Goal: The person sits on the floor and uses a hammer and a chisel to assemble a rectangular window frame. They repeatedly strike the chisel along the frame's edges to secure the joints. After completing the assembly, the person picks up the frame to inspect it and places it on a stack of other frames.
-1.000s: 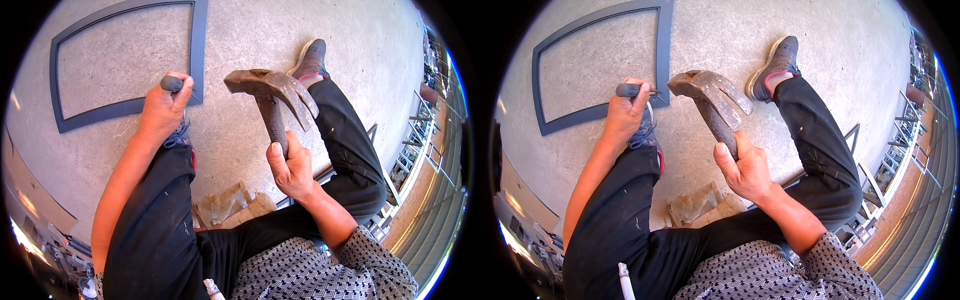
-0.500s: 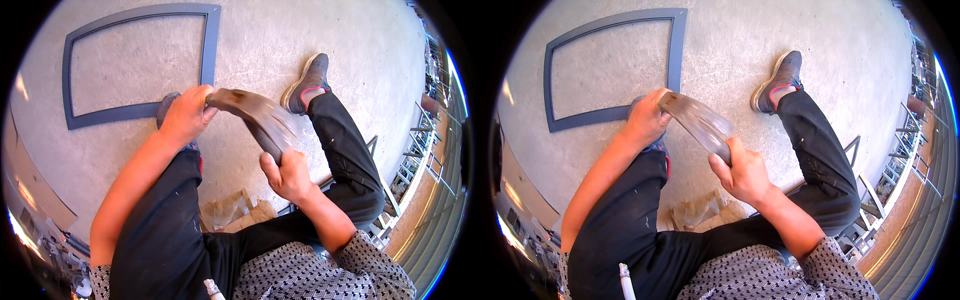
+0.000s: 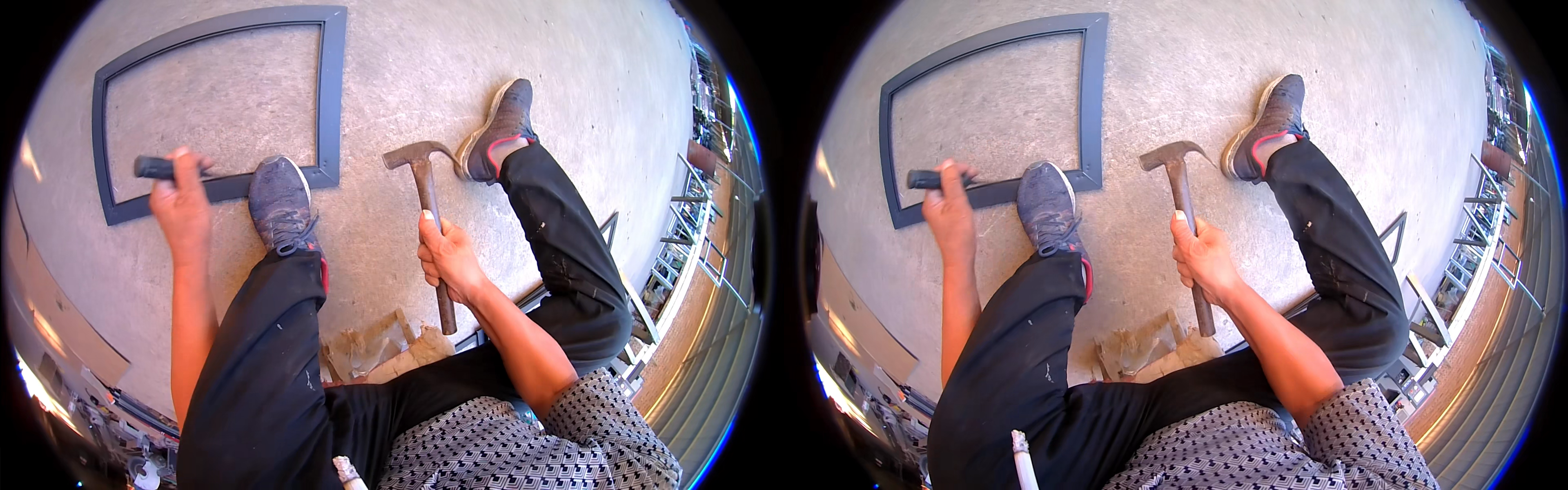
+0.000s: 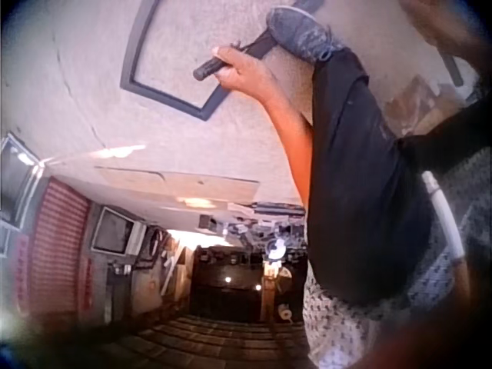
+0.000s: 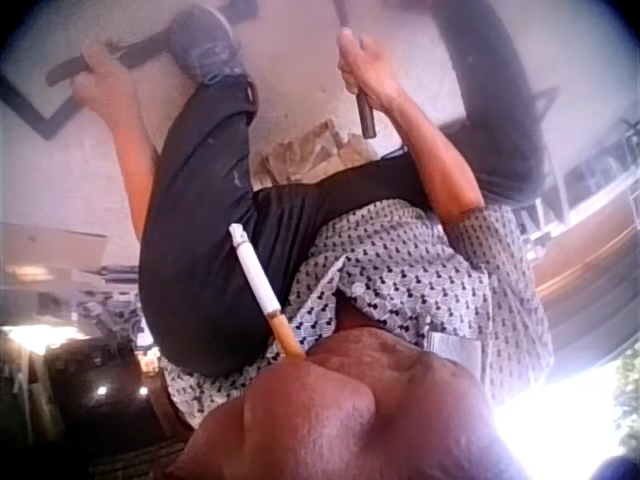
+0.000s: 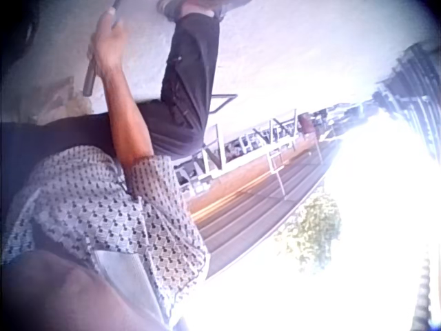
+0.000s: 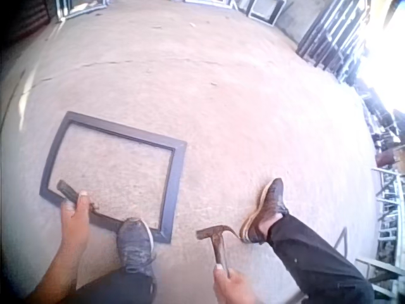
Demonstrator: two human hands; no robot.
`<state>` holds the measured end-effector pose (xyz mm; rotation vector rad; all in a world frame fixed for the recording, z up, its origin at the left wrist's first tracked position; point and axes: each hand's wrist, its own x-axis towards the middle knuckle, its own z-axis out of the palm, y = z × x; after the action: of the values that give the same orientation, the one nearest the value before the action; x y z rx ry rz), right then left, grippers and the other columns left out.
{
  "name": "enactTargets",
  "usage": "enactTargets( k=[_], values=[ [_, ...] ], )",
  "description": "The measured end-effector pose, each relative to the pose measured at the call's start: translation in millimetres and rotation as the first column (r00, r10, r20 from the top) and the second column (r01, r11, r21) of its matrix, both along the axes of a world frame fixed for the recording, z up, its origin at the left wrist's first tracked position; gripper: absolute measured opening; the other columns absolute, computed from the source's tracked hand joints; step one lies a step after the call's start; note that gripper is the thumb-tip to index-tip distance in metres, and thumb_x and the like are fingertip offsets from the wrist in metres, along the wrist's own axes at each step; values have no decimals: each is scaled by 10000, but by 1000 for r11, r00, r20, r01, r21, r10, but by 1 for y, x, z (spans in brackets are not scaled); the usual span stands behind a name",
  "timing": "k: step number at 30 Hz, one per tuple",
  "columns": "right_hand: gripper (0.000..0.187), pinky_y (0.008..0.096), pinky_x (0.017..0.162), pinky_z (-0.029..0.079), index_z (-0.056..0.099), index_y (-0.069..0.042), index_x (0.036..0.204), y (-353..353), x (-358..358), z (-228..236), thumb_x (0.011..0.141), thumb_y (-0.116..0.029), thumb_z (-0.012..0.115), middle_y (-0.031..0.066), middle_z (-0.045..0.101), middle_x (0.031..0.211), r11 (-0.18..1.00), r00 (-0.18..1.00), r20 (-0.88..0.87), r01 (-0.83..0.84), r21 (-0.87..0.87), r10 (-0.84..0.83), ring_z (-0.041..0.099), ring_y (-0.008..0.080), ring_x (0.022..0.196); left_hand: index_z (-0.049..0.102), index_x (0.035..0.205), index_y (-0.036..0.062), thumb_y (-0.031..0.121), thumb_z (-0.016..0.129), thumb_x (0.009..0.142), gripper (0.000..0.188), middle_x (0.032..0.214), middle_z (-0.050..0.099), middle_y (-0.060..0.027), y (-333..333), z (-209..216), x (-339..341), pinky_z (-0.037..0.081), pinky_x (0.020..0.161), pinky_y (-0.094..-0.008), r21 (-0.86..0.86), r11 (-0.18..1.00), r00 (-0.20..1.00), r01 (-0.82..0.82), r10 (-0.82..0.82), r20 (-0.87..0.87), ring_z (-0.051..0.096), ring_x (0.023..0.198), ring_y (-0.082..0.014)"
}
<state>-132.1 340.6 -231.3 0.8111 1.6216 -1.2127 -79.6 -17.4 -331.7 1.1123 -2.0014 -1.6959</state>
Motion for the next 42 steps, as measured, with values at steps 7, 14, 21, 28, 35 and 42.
enactTargets(
  k=[7, 14, 21, 28, 35, 42],
  values=[
    [473, 277, 421, 308, 432, -168, 871, 19, 12, -41, 1041, -583, 584, -62, 380, 615, 995, 992, 102, 71, 72, -78, 321, 73, 455, 633, 1069, 61, 359, 650, 1032, 301, 927, 635, -32, -55, -41, 63, 577, 786, -336, 183, 946, 939, -266, 211, 273, 592, 748, -124],
    [488, 300, 442, 348, 444, -158, 873, 19, 9, -39, 1036, -598, 577, -42, 419, 648, 995, 996, 85, 19, 101, -28, 363, 91, 485, 638, 870, -17, 609, 770, 890, 639, 858, 616, -82, -36, -73, 69, 562, 555, -360, 81, 960, 704, -270, 140, 696, 603, 714, -190],
    [494, 307, 448, 362, 447, -148, 876, 20, 12, -40, 1036, -598, 572, -25, 437, 666, 993, 998, 66, 16, 121, -24, 375, 99, 488, 643, 757, 9, 578, 788, 887, 602, 771, 615, -75, -38, -76, 42, 559, 563, -366, 45, 955, 671, -294, 173, 721, 591, 668, -198],
    [495, 309, 446, 375, 446, -148, 878, 21, 10, -39, 1031, -599, 580, -23, 440, 662, 993, 998, 66, 9, 116, -17, 389, 97, 486, 677, 753, -20, 492, 774, 862, 532, 722, 645, -86, -46, -75, 30, 546, 561, -364, 1, 948, 685, -318, 228, 692, 607, 619, -204],
    [492, 307, 443, 368, 446, -154, 878, 21, 10, -39, 1027, -603, 584, -30, 430, 656, 992, 998, 63, 19, 126, -27, 378, 90, 481, 735, 833, -87, 527, 756, 792, 615, 764, 718, -170, -112, -86, 26, 535, 627, -404, -181, 969, 619, -166, 245, 746, 693, 659, -258],
    [490, 303, 444, 358, 448, -149, 888, 19, 9, -37, 1032, -599, 578, -33, 421, 658, 992, 998, 60, -4, 128, -3, 363, 86, 480, 739, 865, -104, 476, 762, 792, 585, 832, 741, -186, -143, -96, 12, 538, 731, -429, -231, 968, 674, -101, 237, 700, 708, 734, -276]
  ],
)
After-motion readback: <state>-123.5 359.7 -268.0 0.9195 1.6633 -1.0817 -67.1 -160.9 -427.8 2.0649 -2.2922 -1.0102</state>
